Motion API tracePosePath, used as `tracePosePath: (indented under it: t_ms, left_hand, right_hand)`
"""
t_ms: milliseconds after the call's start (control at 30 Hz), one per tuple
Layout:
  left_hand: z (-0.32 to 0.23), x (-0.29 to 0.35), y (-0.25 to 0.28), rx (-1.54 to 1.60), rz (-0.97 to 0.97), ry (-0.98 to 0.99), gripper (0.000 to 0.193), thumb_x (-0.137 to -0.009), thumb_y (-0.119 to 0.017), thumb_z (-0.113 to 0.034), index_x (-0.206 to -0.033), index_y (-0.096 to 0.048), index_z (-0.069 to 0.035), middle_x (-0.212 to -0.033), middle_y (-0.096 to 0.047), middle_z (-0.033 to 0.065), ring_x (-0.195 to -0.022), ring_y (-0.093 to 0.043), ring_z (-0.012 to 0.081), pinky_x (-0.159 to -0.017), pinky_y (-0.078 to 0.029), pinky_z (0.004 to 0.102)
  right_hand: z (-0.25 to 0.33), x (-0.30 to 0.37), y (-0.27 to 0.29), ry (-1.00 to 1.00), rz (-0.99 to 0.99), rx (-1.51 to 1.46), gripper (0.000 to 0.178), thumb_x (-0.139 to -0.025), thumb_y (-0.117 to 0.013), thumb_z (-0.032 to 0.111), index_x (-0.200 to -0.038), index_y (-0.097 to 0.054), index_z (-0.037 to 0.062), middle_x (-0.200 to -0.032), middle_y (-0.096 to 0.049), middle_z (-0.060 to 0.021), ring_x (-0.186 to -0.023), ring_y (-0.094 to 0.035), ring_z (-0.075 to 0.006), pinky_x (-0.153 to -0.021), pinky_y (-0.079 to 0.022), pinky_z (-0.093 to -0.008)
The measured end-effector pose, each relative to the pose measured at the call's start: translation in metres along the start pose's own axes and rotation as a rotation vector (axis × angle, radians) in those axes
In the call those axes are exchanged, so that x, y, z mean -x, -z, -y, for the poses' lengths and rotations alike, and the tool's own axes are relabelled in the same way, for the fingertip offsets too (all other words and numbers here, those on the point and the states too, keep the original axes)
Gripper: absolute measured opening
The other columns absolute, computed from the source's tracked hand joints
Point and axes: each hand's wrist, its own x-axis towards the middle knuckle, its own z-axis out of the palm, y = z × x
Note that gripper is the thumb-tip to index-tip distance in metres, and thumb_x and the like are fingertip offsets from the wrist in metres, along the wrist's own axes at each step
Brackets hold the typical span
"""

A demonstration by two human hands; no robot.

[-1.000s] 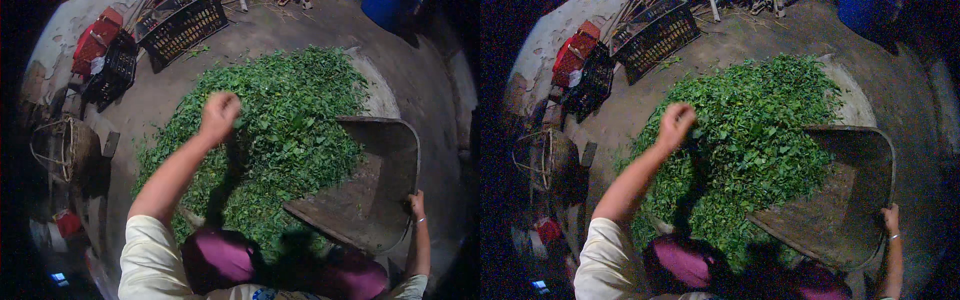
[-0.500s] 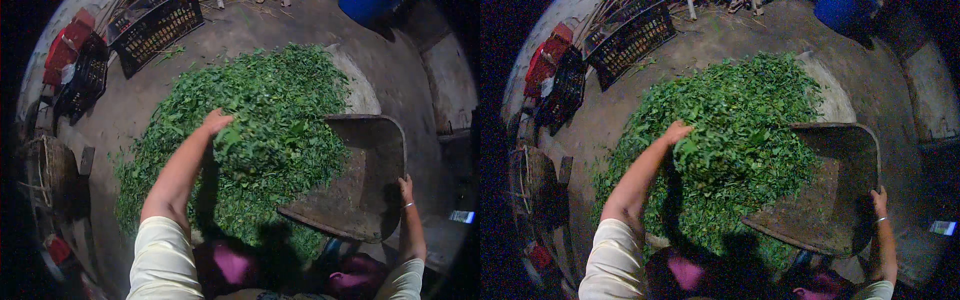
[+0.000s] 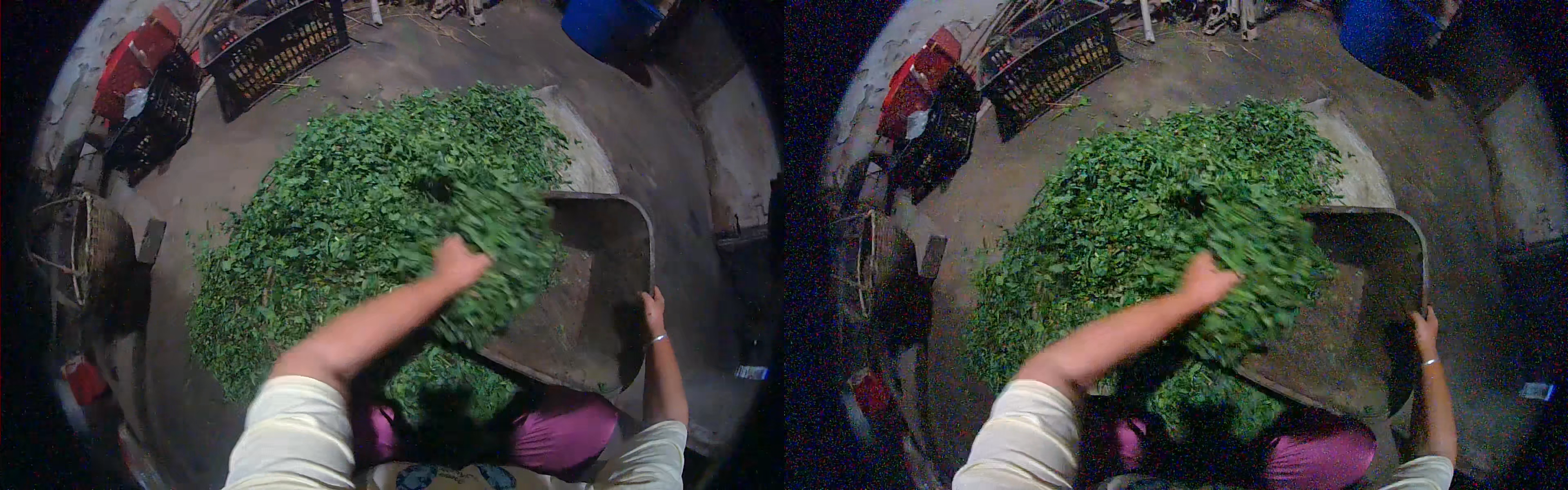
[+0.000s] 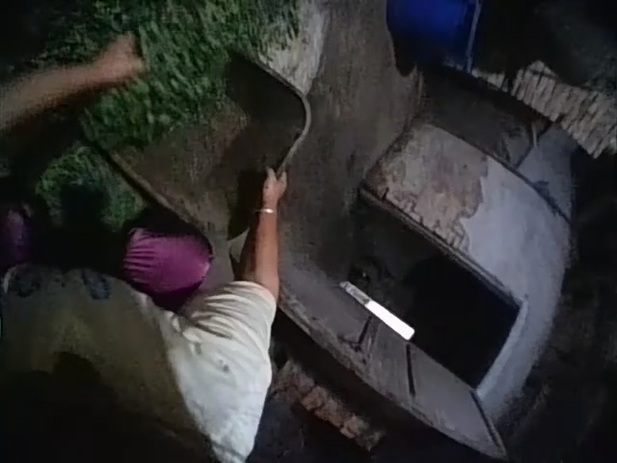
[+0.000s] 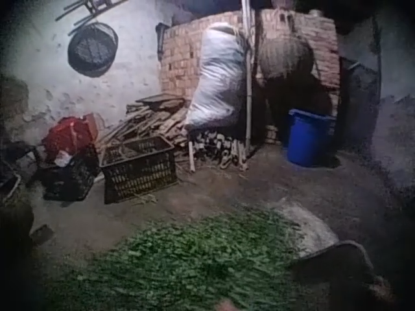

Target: Moving green leaves from a pile into an oven for drying or processing.

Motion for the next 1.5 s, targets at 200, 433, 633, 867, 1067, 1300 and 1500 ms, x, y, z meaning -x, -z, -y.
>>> tracePosePath:
  t_ms: [200, 433, 633, 867, 1067, 1300, 1500]
  left_hand:
    - [-0.025, 0.048, -0.081, -0.241, 0.498, -0.241, 0.051, -0.054, -0.063, -0.036, -0.095, -0.055, -0.006, -0.086, -0.056, 0.0171, -0.078, -0.054, 0.0316, -0.071, -0.043, 0.0357]
    - [-0.061, -0.085, 0.072, -0.510, -0.317, -0.644, 0.041, -0.062, -0.062, -0.031, -0.094, -0.054, -0.007, -0.092, -0.051, 0.0180, -0.087, -0.049, 0.0296, -0.073, -0.040, 0.0378]
    - [0.011, -0.184, 0.120, -0.548, -0.005, -0.103, 0.070, -0.060, -0.047, -0.060, -0.107, -0.048, -0.007, -0.112, -0.040, 0.0234, -0.105, -0.039, 0.0300, -0.088, -0.031, 0.0362]
    - [0.013, -0.087, 0.056, -0.454, 0.062, -0.007, 0.051, -0.053, -0.059, -0.040, -0.078, -0.056, 0.005, -0.074, -0.058, 0.0180, -0.071, -0.056, 0.0288, -0.066, -0.044, 0.0334]
    - [-0.023, 0.014, -0.064, -0.553, 0.366, -0.256, 0.071, -0.059, -0.056, -0.049, -0.109, -0.041, -0.001, -0.103, -0.043, 0.0224, -0.095, -0.041, 0.0356, -0.084, -0.032, 0.0417]
    - [-0.020, 0.021, 0.075, -0.142, 0.085, -0.642, 0.049, -0.062, -0.061, -0.027, -0.105, -0.048, -0.007, -0.108, -0.047, 0.0161, -0.094, -0.048, 0.0291, -0.080, -0.039, 0.0343]
    - [0.150, -0.031, 0.309, -0.715, -0.746, -0.079, 0.064, -0.056, -0.065, -0.037, -0.105, -0.046, -0.001, -0.086, -0.052, 0.0201, -0.082, -0.049, 0.0326, -0.074, -0.039, 0.0376]
  right_hand:
    - [0.013, 0.034, -0.010, -0.132, 0.075, -0.054, 0.043, -0.068, -0.054, 0.014, -0.102, -0.043, -0.0094, -0.075, -0.051, -0.0040, -0.065, -0.043, -0.0129, -0.062, -0.038, -0.0255]
    - [0.018, 0.054, -0.009, -0.068, -0.071, 0.130, 0.039, -0.070, -0.050, 0.015, -0.102, -0.045, -0.0052, -0.081, -0.053, -0.0082, -0.073, -0.047, -0.0155, -0.069, -0.038, -0.0260]
    - [0.087, 0.062, -0.025, -0.146, 0.034, 0.099, 0.040, -0.069, -0.049, 0.017, -0.102, -0.045, -0.0034, -0.090, -0.053, -0.0139, -0.080, -0.049, -0.0211, -0.074, -0.037, -0.0293]
    - [0.055, 0.056, -0.014, -0.037, -0.033, 0.147, 0.040, -0.068, -0.051, 0.016, -0.101, -0.045, -0.0049, -0.085, -0.054, -0.0134, -0.077, -0.050, -0.0214, -0.071, -0.038, -0.0287]
    - [0.032, 0.053, -0.020, -0.146, -0.008, 0.025, 0.035, -0.067, -0.052, 0.014, -0.097, -0.048, -0.0028, -0.081, -0.054, -0.0091, -0.073, -0.049, -0.0193, -0.069, -0.039, -0.0285]
    - [-0.035, 0.036, 0.007, -0.143, -0.009, 0.052, 0.027, -0.071, -0.051, 0.011, -0.094, -0.049, -0.0033, -0.084, -0.053, -0.0090, -0.074, -0.048, -0.0186, -0.070, -0.038, -0.0271]
    - [-0.048, 0.025, 0.000, -0.099, -0.010, 0.172, 0.025, -0.073, -0.051, 0.012, -0.093, -0.049, -0.0015, -0.072, -0.052, -0.0048, -0.064, -0.048, -0.0159, -0.062, -0.040, -0.0265]
